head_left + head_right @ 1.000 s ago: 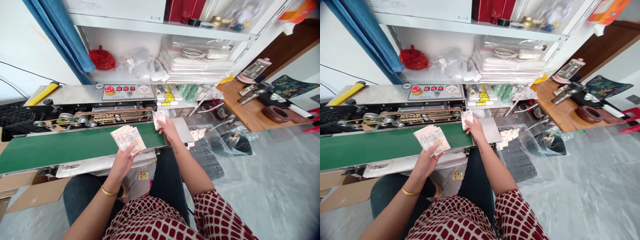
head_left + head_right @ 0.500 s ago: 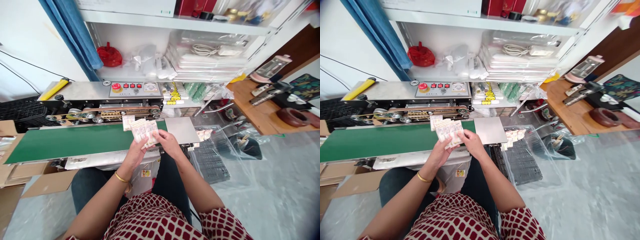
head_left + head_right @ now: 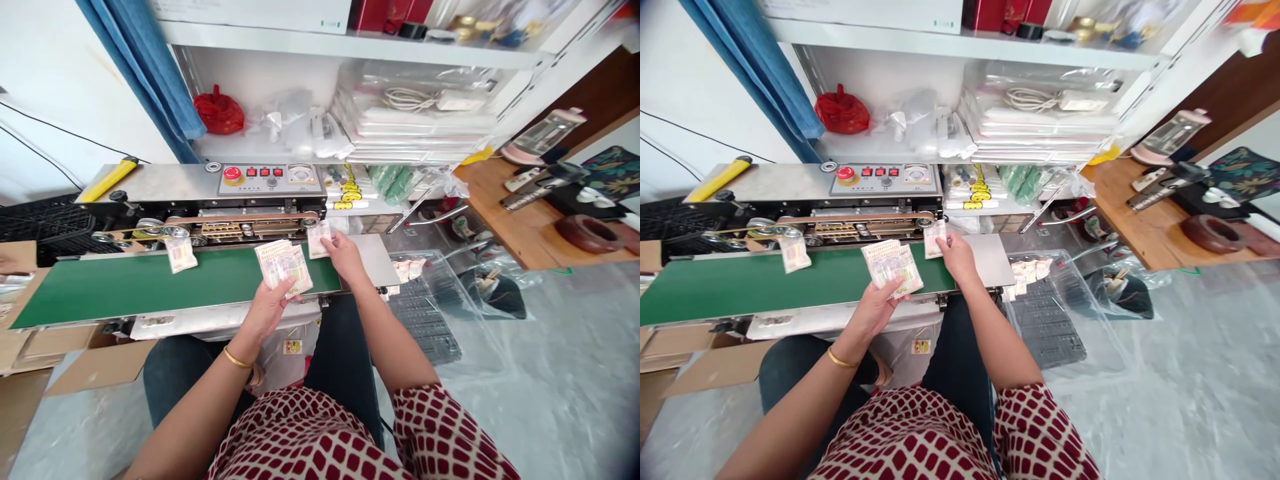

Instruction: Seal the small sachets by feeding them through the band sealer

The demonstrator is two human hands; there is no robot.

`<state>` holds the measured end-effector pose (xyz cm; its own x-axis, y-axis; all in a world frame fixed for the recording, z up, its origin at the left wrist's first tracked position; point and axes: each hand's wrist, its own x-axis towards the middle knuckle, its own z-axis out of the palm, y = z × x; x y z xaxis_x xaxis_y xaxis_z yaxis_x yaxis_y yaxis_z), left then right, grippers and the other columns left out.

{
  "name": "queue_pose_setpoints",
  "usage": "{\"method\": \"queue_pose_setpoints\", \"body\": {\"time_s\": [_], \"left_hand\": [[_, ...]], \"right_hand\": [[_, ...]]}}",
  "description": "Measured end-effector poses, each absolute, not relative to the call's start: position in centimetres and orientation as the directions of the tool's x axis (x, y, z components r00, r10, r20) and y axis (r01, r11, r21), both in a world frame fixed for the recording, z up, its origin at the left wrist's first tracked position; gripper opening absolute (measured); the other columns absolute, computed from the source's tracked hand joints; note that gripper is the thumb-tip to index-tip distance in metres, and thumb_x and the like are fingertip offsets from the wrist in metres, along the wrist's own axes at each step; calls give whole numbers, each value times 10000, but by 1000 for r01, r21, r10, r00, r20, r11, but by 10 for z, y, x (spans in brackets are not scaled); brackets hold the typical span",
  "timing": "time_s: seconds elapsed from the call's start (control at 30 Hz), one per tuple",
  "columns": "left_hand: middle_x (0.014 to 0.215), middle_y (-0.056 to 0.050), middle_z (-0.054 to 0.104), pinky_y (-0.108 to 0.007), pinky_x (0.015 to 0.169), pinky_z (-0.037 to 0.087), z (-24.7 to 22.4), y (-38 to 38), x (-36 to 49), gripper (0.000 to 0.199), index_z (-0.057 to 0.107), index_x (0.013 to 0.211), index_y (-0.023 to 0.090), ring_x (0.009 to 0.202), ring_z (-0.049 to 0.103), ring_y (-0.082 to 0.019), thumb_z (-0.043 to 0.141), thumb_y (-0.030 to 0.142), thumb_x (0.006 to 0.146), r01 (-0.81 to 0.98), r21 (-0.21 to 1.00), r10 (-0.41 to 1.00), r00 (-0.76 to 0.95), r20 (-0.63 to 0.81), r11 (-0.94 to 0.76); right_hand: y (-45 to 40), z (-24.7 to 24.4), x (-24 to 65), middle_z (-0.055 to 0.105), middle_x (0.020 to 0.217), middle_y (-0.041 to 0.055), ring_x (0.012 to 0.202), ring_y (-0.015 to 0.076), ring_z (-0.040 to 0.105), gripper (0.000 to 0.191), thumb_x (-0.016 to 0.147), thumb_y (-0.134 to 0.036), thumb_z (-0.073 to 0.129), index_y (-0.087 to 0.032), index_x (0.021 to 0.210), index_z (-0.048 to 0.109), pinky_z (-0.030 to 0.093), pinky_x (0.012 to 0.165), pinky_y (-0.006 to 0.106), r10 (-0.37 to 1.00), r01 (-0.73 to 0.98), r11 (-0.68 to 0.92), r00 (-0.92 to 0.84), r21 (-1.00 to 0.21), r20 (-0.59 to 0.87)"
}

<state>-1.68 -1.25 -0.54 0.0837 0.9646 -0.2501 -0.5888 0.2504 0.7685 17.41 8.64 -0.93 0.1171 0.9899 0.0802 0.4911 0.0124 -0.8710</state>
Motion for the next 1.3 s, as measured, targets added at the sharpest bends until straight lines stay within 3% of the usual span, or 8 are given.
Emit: {"method": "queue_pose_setpoints", "body": {"time_s": [0.1,0.3,0.5,0.63,0.9,1.1,1.2,1.3], "left_hand": [[1084,-62,717,-193,520,514,-3,-10,-16,393,676,1124,175,782,664,-136,798,242,757,-580,772,964,104,-245,259],[1107,-63,722,-215,565,564,-2,-6,-12,368,687,1104,177,831,673,-153,794,265,764,-566,779,963,132,-237,269],[1142,-131,716,-275,601,610,1,-12,-15,429,634,1200,151,951,710,-243,728,354,834,-548,776,947,120,-299,314],[1119,-116,717,-224,555,576,3,-13,-19,438,645,1180,157,994,702,-253,766,329,796,-509,806,949,83,-303,302],[1190,-98,697,-296,672,617,6,-13,-23,408,664,1188,164,908,691,-200,748,265,801,-612,735,948,81,-309,292],[1193,-98,700,-231,615,585,3,-8,-15,423,675,1176,173,895,681,-181,782,248,774,-557,788,964,127,-233,263],[1182,-91,698,-231,618,583,2,-7,-11,413,668,1178,182,894,674,-175,773,279,790,-572,777,965,122,-234,261],[1080,-72,706,-240,579,575,2,-8,-14,391,667,1155,178,829,665,-163,752,345,812,-576,770,958,96,-271,275]], "right_hand": [[66,7,163,692,855,59,809,220,630,345,895,-520,558,-206,1004,649,491,789,351,970,582,75,148,-810,195],[18,16,147,714,1086,11,1008,199,645,325,901,-481,582,-229,1084,677,508,903,327,942,167,68,-335,-984,8],[36,-1,172,679,700,-10,527,127,613,332,829,-509,636,-204,958,611,455,443,214,987,-27,-159,-22,-987,-158],[69,-4,187,565,538,-49,352,75,426,245,849,-437,601,-194,868,576,251,331,195,982,67,-166,106,-984,-158],[71,7,167,704,912,78,821,219,652,303,921,-451,532,-187,1029,633,493,771,344,972,633,27,164,-773,168],[20,16,148,710,1099,35,995,192,649,397,898,-519,565,-212,1133,655,513,872,305,944,142,39,-330,-989,-10],[13,10,150,719,1009,22,951,191,656,347,887,-512,584,-207,1012,689,526,812,288,966,124,-7,-256,-992,-38],[27,2,167,695,767,7,611,146,630,367,847,-532,605,-198,990,650,464,512,231,988,62,-145,-48,-988,-148]]}}
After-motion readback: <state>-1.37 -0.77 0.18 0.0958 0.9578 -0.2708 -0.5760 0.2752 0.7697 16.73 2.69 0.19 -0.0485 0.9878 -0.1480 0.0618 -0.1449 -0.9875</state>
